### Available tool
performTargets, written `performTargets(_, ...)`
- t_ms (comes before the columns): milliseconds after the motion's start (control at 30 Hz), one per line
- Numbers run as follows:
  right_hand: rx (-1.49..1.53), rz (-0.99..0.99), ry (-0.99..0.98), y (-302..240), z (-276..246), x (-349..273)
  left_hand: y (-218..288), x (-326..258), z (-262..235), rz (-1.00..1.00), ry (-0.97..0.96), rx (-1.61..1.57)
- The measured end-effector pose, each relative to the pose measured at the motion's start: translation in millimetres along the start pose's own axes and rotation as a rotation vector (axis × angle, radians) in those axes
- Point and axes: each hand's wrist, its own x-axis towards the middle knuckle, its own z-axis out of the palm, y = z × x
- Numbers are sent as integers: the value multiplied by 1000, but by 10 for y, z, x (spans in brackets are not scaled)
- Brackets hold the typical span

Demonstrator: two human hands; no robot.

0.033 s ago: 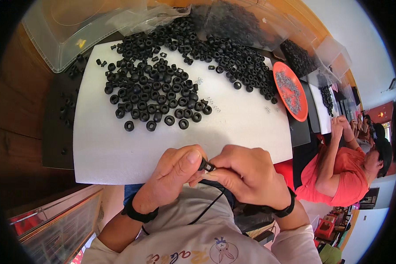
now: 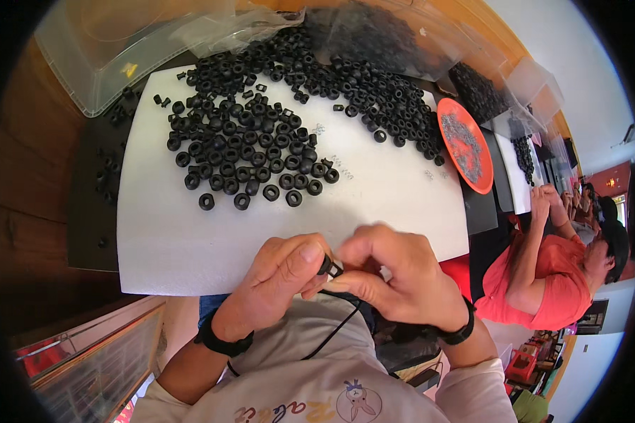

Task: Assembling small clear plastic components into black rubber or plastic rings at a manufacturing workstation.

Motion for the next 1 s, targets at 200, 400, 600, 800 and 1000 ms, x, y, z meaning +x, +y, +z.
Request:
performTargets(200, 387, 124, -216, 125, -69, 123, 26, -17, -36, -110, -16, 78)
performTargets(400, 446, 67, -227, 154, -21, 177, -58, -65, -37, -109, 22, 77)
performTargets(600, 410, 72, -332, 175, -68, 201, -47, -50, -27, -82, 64, 89)
performTargets(800, 443, 41, -257, 241, 39, 173, -84, -60, -54, -63, 91, 190)
performTargets(1000, 525, 80, -225, 202, 47, 179, 1, -45, -1, -88, 84, 125)
